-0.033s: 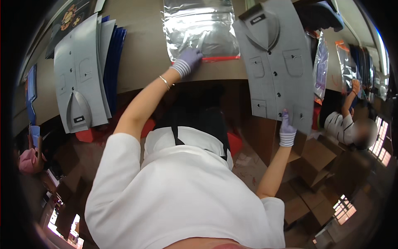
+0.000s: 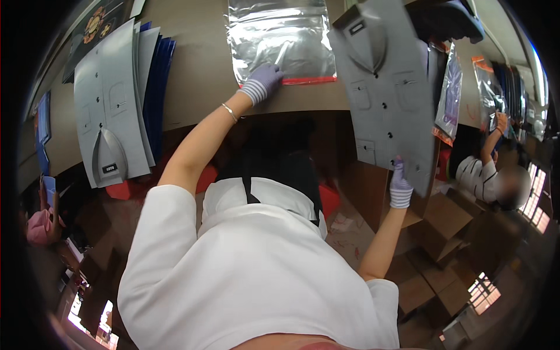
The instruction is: Packaging folded shirts into plastic bags and placing them into cardboard boxes.
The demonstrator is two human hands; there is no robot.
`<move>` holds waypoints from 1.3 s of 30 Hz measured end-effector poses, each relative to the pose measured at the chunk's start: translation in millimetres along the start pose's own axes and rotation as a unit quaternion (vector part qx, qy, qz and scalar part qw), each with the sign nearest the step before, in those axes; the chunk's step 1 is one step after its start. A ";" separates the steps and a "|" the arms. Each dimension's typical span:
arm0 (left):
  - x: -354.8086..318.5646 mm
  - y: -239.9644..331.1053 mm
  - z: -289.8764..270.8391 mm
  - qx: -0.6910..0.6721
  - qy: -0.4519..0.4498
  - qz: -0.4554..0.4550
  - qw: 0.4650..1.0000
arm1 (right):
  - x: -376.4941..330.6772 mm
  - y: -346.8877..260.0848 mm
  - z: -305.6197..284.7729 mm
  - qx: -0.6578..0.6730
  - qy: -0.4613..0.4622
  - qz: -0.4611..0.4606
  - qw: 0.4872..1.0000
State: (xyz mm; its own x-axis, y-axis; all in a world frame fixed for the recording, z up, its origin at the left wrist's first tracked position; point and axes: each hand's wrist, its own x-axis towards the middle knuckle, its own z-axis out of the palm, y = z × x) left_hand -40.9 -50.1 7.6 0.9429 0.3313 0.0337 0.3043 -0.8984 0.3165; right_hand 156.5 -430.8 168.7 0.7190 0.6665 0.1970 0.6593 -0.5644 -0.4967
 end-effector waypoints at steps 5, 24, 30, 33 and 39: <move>15.9 -9.4 -3.2 -0.197 -0.082 -0.109 0.971 | -50.5 1.8 -13.9 0.103 -0.022 0.180 0.978; 42.8 -31.2 -10.0 -0.357 -0.094 -0.290 0.883 | -76.0 -62.1 -4.0 0.091 -0.106 0.195 0.971; 52.6 -63.8 -59.6 -0.465 0.159 -0.256 0.833 | -70.3 -79.5 13.5 0.155 -0.109 0.038 0.981; 53.4 -74.4 -105.8 -0.490 0.109 -0.209 0.839 | -79.0 -63.1 8.3 0.137 -0.110 0.085 0.981; 25.3 -45.0 -32.5 -0.420 -0.028 -0.192 0.886 | -93.4 5.6 -39.1 0.196 0.114 0.243 0.943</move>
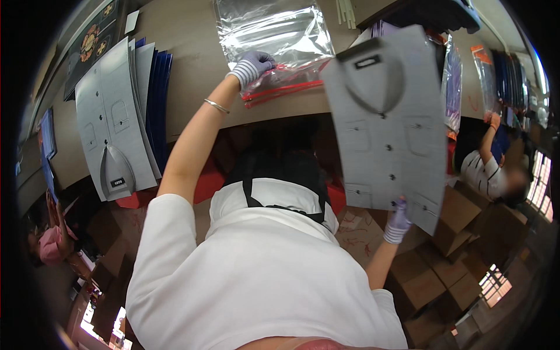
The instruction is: Packaging folded shirts into plastic bags and placing them into cardboard boxes.
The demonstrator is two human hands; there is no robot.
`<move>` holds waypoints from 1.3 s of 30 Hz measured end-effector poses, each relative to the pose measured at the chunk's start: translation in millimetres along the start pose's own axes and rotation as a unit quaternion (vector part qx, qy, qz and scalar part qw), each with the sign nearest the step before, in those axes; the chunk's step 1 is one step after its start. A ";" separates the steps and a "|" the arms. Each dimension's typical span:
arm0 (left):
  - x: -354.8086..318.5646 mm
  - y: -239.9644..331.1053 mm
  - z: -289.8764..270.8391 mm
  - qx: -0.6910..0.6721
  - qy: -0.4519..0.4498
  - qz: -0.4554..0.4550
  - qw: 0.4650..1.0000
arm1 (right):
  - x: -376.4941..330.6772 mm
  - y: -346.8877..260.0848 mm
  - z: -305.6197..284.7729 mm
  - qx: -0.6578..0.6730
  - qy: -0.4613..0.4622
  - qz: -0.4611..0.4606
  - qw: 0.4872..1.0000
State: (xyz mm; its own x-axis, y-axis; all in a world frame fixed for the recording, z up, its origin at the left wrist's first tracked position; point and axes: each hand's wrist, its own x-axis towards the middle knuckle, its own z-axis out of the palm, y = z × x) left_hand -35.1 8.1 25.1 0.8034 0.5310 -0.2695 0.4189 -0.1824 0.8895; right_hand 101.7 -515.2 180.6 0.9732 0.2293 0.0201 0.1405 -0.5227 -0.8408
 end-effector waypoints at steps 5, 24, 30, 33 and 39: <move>6.2 1.3 24.9 -0.005 0.046 -0.095 0.994 | -16.4 -17.8 -17.6 -0.031 0.027 -0.012 0.999; -5.8 79.0 -53.5 0.033 0.161 0.116 0.980 | 23.6 -40.3 -30.4 0.191 -0.088 0.101 0.972; -15.1 69.7 -25.1 0.068 0.087 0.044 0.993 | 50.2 -7.3 -20.2 -0.092 -0.280 -0.113 0.949; -18.9 59.0 -13.6 0.029 0.114 0.032 0.993 | 35.9 -2.4 58.9 -0.007 -0.269 -0.109 0.957; -49.5 68.9 5.8 0.189 0.142 0.188 0.953 | 21.6 14.9 88.5 0.244 -0.272 0.221 0.904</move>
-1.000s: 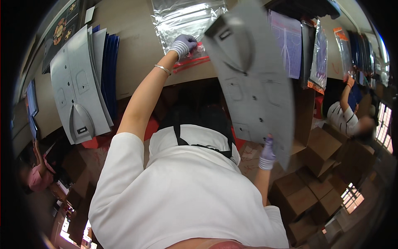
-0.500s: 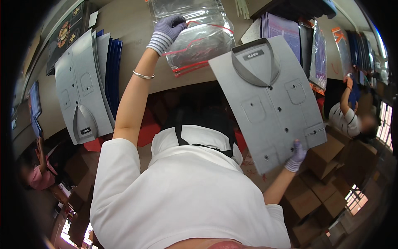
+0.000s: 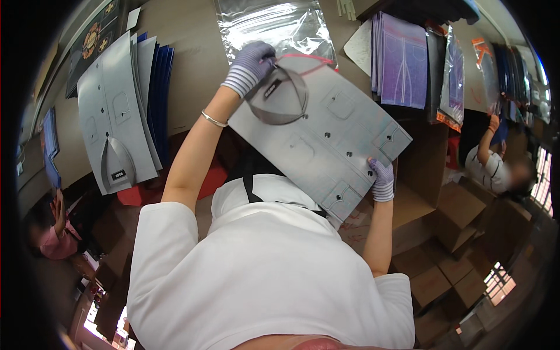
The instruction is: Packaging folded shirts into plastic bags and placing them into cardboard boxes.
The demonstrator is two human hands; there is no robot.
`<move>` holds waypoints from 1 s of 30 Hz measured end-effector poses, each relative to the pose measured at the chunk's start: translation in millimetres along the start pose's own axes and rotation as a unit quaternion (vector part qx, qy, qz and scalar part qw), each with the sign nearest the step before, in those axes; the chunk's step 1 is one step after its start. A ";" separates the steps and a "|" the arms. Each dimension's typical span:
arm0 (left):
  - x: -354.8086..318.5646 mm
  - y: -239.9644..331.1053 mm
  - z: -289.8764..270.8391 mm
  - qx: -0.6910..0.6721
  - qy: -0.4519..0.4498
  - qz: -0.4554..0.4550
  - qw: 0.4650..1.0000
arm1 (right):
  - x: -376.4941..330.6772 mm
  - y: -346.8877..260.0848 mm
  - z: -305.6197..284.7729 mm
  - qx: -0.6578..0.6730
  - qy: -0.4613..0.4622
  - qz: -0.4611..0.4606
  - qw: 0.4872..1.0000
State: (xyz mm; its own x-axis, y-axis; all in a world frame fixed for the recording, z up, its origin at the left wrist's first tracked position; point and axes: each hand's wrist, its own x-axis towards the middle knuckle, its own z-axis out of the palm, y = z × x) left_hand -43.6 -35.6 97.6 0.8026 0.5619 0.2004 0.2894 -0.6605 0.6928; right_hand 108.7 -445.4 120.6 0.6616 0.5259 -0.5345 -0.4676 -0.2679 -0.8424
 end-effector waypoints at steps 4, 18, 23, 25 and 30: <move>-29.5 -8.2 8.2 0.091 0.005 -0.014 0.996 | 1.3 7.7 -2.9 -0.033 0.021 -0.041 0.998; -54.9 -28.0 -7.5 0.045 0.104 -0.073 0.991 | 0.4 40.4 20.4 -0.058 0.191 0.004 0.980; -69.5 -39.4 0.7 0.095 0.071 -0.049 0.992 | -8.1 25.1 45.2 0.129 0.130 -0.035 0.983; -72.1 -22.6 11.2 0.064 0.040 -0.043 0.996 | -17.0 21.8 47.2 0.165 0.140 -0.036 0.976; -93.1 -51.8 27.6 -0.140 -0.004 -0.171 0.975 | -7.2 67.2 64.3 0.209 0.121 -0.049 0.969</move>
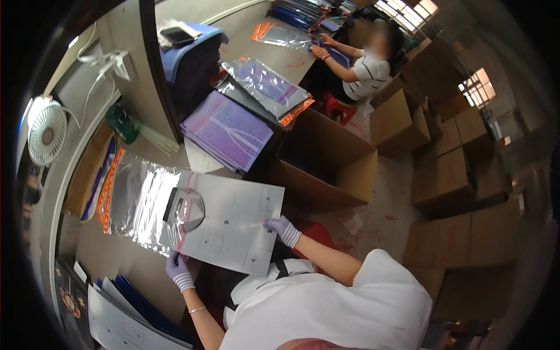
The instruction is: Packaging folded shirts into plastic bags and placing them into cardboard boxes.
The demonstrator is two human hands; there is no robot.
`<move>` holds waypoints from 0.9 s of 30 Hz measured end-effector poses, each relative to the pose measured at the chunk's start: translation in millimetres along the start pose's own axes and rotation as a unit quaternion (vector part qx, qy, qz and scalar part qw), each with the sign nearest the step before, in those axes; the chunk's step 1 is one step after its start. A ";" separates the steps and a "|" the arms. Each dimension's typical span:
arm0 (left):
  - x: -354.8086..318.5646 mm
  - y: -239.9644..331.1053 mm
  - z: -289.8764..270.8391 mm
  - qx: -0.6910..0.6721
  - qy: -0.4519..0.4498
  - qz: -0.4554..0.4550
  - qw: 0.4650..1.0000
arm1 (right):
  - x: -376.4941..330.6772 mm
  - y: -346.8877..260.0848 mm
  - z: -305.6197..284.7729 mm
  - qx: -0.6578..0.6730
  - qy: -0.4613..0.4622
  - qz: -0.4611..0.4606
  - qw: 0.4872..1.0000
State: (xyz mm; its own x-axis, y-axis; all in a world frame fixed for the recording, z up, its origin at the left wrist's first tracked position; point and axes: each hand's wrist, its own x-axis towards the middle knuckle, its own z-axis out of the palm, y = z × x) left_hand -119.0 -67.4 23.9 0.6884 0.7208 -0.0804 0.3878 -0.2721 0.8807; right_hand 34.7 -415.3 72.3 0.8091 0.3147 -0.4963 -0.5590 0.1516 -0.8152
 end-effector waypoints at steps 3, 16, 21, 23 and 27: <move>38.3 1.3 -0.8 -0.415 0.004 -0.402 0.816 | 4.3 8.2 -1.4 0.000 -0.026 0.001 1.000; 157.0 -63.4 10.8 -0.038 0.027 -0.321 0.946 | 189.3 -70.8 83.1 -0.577 -0.087 -0.242 0.775; 136.8 -67.0 11.7 -0.192 0.035 -0.249 0.949 | 289.6 -56.2 204.0 -0.545 -0.033 -0.241 0.802; 128.5 -68.5 1.0 -0.223 0.059 -0.242 0.942 | 295.0 -40.9 225.5 -0.566 -0.071 -0.208 0.795; 119.9 -33.3 -6.9 -0.276 0.135 -0.225 0.925 | 297.8 -17.5 204.8 -0.445 -0.119 -0.222 0.859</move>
State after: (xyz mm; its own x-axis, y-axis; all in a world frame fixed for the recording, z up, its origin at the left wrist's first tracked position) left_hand -53.6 32.4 -11.8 0.3272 0.8352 -0.4419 0.1749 0.4061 0.8969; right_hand 248.4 -132.4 -0.1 0.7878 0.6096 -0.0885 0.2412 -0.4375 -0.8663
